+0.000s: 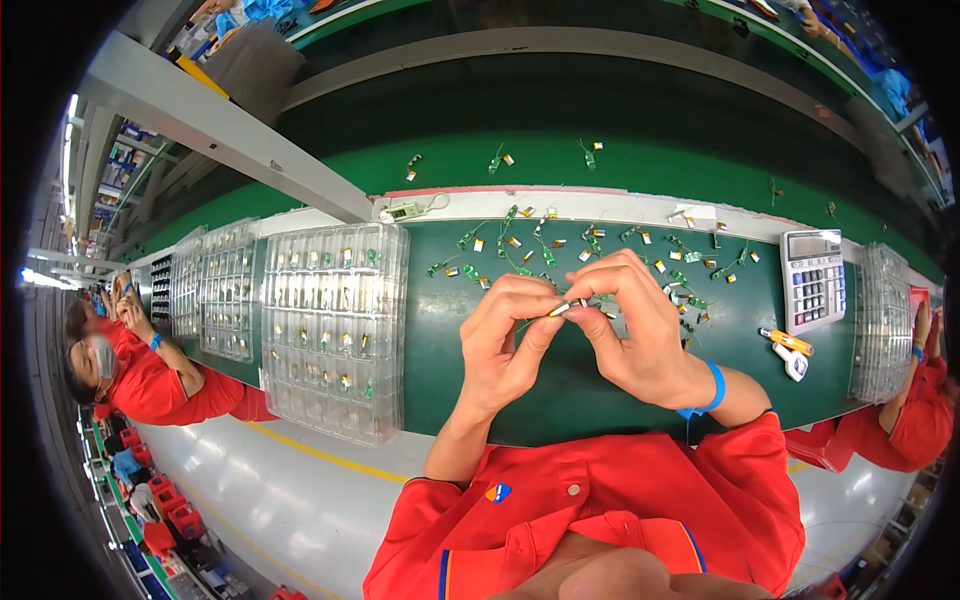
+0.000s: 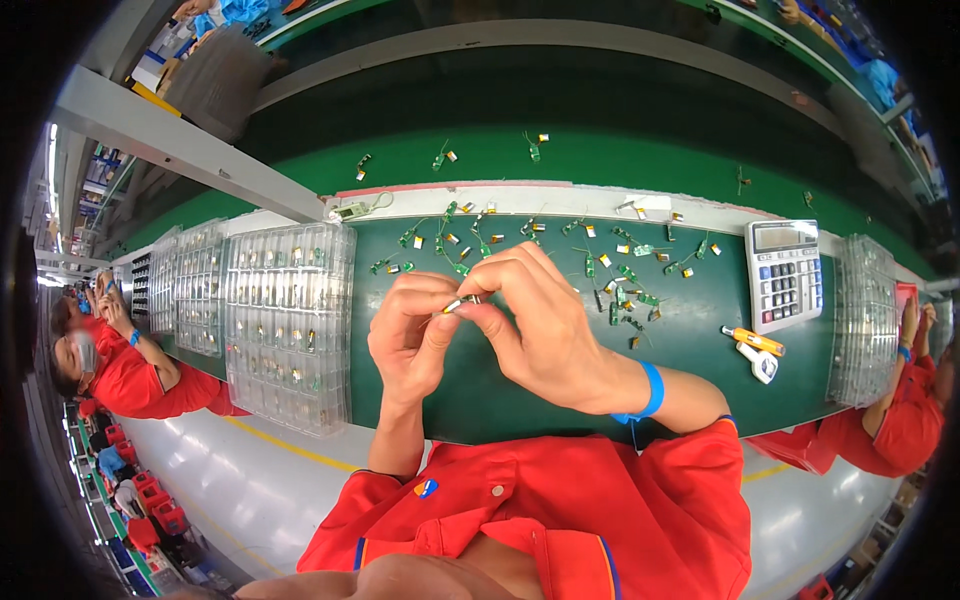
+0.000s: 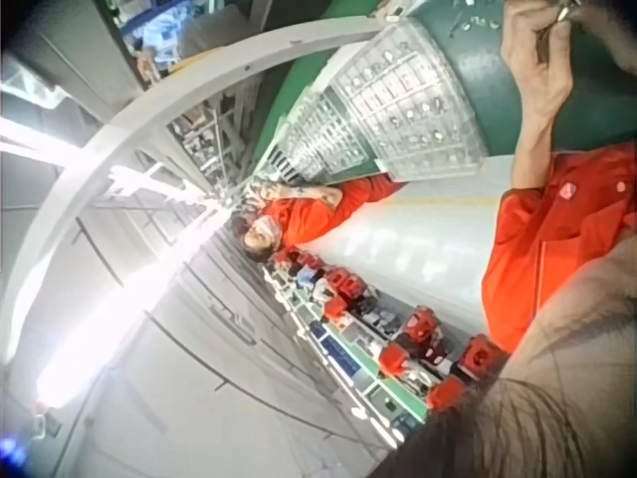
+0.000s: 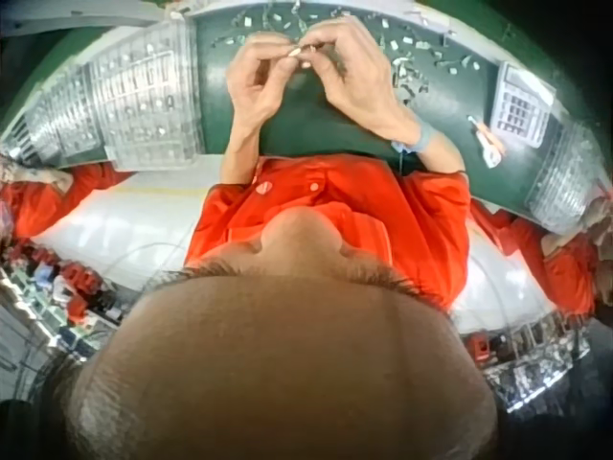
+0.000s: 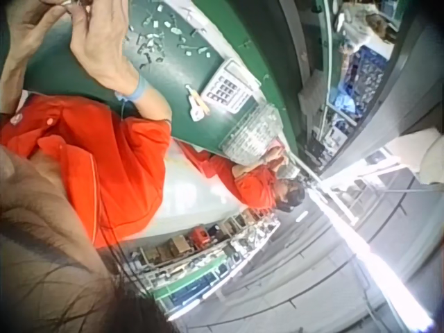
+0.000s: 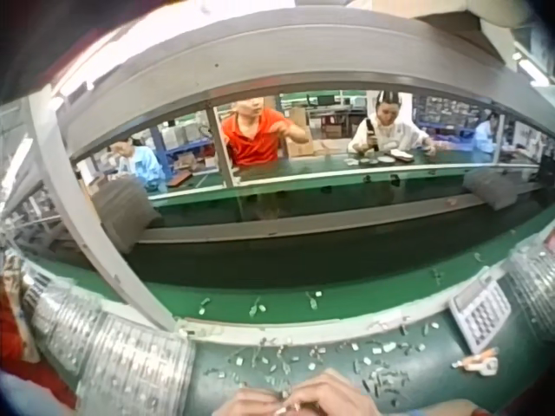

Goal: Assembling small electronic components into a plastic tray on an assembly line.

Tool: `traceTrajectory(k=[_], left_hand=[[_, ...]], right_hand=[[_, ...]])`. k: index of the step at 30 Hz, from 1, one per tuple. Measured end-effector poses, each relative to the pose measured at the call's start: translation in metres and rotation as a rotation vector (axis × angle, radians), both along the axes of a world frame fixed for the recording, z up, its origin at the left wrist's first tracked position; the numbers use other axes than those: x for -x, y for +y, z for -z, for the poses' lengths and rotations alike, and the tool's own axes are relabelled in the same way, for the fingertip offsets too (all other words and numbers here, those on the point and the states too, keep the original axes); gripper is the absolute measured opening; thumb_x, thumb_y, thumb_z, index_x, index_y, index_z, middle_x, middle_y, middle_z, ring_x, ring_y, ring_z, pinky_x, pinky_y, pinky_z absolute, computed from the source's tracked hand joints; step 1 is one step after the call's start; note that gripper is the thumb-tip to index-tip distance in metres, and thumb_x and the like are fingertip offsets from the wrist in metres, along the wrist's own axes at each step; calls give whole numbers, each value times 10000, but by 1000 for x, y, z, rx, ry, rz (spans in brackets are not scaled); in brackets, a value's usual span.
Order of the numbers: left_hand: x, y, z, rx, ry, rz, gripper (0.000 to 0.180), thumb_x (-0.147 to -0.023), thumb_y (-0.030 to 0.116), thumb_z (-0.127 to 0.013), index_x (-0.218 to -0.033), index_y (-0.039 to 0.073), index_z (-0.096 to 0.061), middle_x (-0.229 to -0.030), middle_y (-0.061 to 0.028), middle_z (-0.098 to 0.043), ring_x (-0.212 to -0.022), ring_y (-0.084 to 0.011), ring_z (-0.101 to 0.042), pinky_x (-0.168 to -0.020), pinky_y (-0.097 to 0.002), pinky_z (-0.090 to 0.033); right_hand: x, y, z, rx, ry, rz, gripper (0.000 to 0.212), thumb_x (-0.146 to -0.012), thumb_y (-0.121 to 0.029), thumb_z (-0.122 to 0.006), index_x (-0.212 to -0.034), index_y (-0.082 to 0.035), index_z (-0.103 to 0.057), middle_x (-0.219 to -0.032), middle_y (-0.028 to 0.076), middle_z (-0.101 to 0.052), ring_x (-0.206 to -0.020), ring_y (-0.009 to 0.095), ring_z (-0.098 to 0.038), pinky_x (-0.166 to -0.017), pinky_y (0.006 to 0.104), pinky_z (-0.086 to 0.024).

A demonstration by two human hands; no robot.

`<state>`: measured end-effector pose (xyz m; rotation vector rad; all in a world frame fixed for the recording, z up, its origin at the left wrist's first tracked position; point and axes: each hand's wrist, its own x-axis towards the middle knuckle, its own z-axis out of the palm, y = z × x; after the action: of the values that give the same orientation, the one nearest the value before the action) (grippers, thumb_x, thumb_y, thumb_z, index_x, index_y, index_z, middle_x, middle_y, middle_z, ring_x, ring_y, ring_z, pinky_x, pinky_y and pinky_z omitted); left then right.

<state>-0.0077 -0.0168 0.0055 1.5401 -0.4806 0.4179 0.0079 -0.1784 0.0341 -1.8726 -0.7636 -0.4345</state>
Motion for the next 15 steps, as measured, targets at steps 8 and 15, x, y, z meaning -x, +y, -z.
traceTrajectory(k=[8,15], left_hand=[[16,5,-2,82,187,-82,265,-767,-51,-708,-1021,-9,-645,-895,-103,-668,-806,-170,-674,-730,-260,-537],[55,36,11,441,260,-86,217,-791,-83,-666,-1000,-33,-637,-1011,-119,-559,-930,-182,-601,-750,-287,-533]], right_hand=[[2,4,6,-321,795,-160,92,-917,-67,-569,-989,-11,-570,-934,33,-605,-880,101,-579,-789,265,-484],[18,40,8,-406,1241,-443,212,-956,-169,-522,-1076,3,-554,-960,84,-626,-880,141,-616,-823,294,-510]])
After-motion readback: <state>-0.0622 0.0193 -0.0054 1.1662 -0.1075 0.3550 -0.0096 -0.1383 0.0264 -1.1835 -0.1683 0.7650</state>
